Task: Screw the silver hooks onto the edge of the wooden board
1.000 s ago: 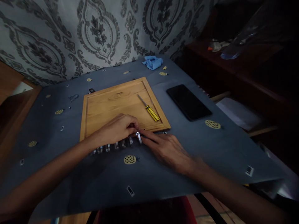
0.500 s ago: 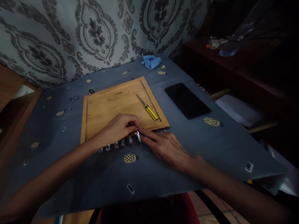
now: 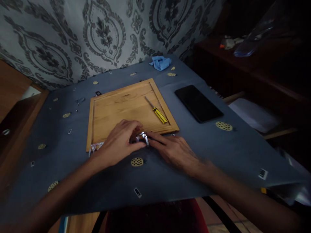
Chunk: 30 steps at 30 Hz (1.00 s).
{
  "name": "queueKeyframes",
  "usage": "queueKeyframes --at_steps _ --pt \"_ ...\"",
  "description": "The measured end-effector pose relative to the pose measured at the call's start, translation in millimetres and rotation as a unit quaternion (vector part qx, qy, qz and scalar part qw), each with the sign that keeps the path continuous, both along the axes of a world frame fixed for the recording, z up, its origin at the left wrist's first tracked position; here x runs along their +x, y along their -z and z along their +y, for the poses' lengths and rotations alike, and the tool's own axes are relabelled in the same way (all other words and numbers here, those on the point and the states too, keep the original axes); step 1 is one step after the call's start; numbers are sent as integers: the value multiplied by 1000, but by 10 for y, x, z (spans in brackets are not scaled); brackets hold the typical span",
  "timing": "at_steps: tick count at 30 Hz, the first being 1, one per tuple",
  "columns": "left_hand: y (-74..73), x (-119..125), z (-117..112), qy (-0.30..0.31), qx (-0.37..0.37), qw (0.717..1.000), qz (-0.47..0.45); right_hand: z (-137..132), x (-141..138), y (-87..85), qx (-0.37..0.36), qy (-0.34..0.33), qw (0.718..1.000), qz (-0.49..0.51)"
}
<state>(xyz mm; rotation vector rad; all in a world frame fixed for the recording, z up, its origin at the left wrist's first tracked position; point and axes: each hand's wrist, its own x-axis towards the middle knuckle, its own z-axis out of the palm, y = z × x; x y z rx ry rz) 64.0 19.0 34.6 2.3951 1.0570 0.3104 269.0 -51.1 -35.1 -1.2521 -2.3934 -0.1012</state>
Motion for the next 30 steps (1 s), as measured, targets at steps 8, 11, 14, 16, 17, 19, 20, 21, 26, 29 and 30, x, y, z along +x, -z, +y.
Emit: queueKeyframes --at_steps 8,11,14,16,17,19,20,21,26,29,30 --pt "132 128 -225 -21 89 994 64 -9 6 29 7 -12 1000 24" --pt "161 143 -224 -29 87 993 73 -14 -2 3 -9 -3 1000 15" --pt "194 138 -229 -41 83 993 69 -12 -3 -14 -10 -5 1000 15" --pt "214 134 -238 -46 80 994 63 -9 0 -16 -3 -11 1000 20" --pt "221 133 -242 -48 79 994 59 -8 3 -17 -5 -12 1000 21" --pt "234 131 -248 -53 76 994 51 -8 6 -20 -13 -11 1000 18" --pt "240 130 -249 -55 76 994 47 -8 7 -21 -17 -11 1000 18" --pt "245 130 -249 -59 75 994 43 -9 7 -22 -20 -11 1000 19" --pt "262 134 -236 -78 62 995 32 -13 4 -17 -28 -11 999 20" --pt "259 137 -230 -84 58 994 29 -12 6 -14 -42 -9 999 12" --pt "256 137 -229 -83 58 994 28 -12 6 -14 -43 -10 999 12"
